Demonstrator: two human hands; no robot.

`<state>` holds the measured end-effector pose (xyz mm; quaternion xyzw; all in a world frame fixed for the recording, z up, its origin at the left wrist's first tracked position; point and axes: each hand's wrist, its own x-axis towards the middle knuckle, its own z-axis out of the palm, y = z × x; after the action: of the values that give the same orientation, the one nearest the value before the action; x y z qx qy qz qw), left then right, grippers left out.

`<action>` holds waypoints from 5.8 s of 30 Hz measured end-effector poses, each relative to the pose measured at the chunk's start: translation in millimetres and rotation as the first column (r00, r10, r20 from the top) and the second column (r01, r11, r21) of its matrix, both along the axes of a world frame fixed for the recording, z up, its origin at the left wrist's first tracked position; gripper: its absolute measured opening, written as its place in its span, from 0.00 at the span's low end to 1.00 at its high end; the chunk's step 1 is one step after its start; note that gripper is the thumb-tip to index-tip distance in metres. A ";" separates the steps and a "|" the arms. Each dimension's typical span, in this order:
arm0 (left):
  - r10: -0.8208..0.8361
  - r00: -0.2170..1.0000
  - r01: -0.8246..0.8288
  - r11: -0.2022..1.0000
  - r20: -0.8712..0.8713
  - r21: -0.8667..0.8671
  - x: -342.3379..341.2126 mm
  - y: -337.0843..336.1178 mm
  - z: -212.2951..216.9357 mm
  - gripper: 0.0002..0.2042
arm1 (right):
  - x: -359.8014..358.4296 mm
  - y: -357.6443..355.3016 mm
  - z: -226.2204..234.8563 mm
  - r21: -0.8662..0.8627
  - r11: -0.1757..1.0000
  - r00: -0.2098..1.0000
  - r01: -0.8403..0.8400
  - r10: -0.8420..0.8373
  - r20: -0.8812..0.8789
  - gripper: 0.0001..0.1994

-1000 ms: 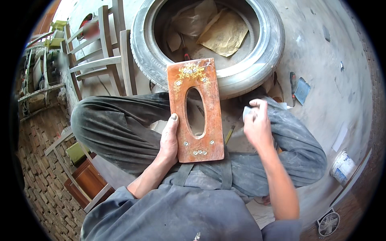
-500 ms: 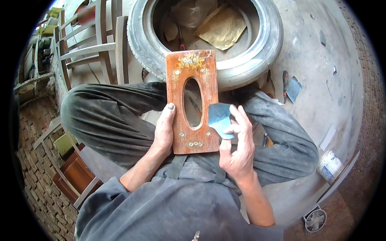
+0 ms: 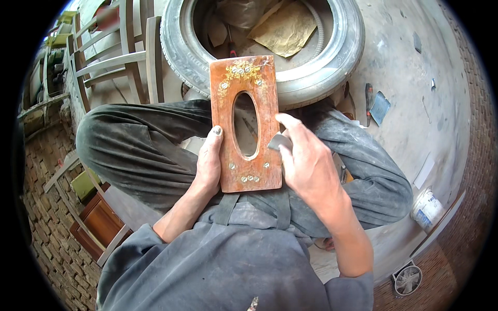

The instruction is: The person sits on the floor and repairs a small wooden piece with a central oval cutout. They scrape the surface with a small tool, sand it with a sanding block, and apply glue from a bottle into the cutout area using a brush.

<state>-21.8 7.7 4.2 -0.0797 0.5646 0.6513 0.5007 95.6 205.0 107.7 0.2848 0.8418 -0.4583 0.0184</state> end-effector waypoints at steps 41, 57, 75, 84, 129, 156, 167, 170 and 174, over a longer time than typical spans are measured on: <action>0.000 1.000 0.001 1.000 -0.006 0.019 6.3 -4.5 -5.3 0.31 | -36.2 -46.2 -14.0 -0.034 0.999 0.984 -0.004 0.010 0.178 0.08; -0.011 0.999 0.009 0.998 -0.031 -0.064 7.4 -6.8 -11.4 0.33 | -34.3 -36.3 -17.6 -0.097 0.993 0.969 -0.073 0.094 0.227 0.08; -0.029 0.999 0.028 0.999 -0.031 -0.033 2.7 -0.7 1.6 0.31 | -39.9 -34.4 -18.3 -0.086 0.992 0.975 -0.088 0.103 0.195 0.06; -0.035 0.997 0.030 0.998 -0.075 -0.062 3.5 -3.7 1.0 0.31 | -49.2 -39.4 -22.1 -0.044 0.999 0.993 0.022 -0.017 0.118 0.08; 0.002 0.989 -0.017 0.995 -0.151 -0.100 5.9 0.3 1.6 0.38 | -43.3 -64.7 -5.9 0.168 0.980 0.993 -0.106 0.097 0.064 0.07; 0.030 0.992 -0.041 0.995 -0.119 -0.090 6.6 -4.2 -4.6 0.37 | -40.8 -25.3 -0.5 -0.115 0.986 0.985 0.117 -0.101 0.137 0.10; -0.003 0.994 -0.010 0.993 -0.111 -0.117 6.1 -4.8 -3.1 0.35 | -34.4 -33.2 -11.0 -0.151 0.988 0.970 0.037 0.000 0.242 0.10; 0.010 0.995 -0.020 0.994 -0.097 -0.105 6.7 -3.2 -1.7 0.36 | -39.4 -43.1 -17.8 -0.124 0.984 0.977 0.128 -0.104 0.185 0.10; 0.001 0.993 -0.012 0.996 -0.118 -0.089 6.7 -3.2 -5.9 0.37 | -42.0 -44.1 -13.4 -0.087 0.993 0.981 0.082 -0.065 0.181 0.09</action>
<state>-15.1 4.5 -1.7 -0.0652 0.6216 0.6305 0.4604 53.5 160.9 94.3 0.3544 0.8030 -0.4707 0.0900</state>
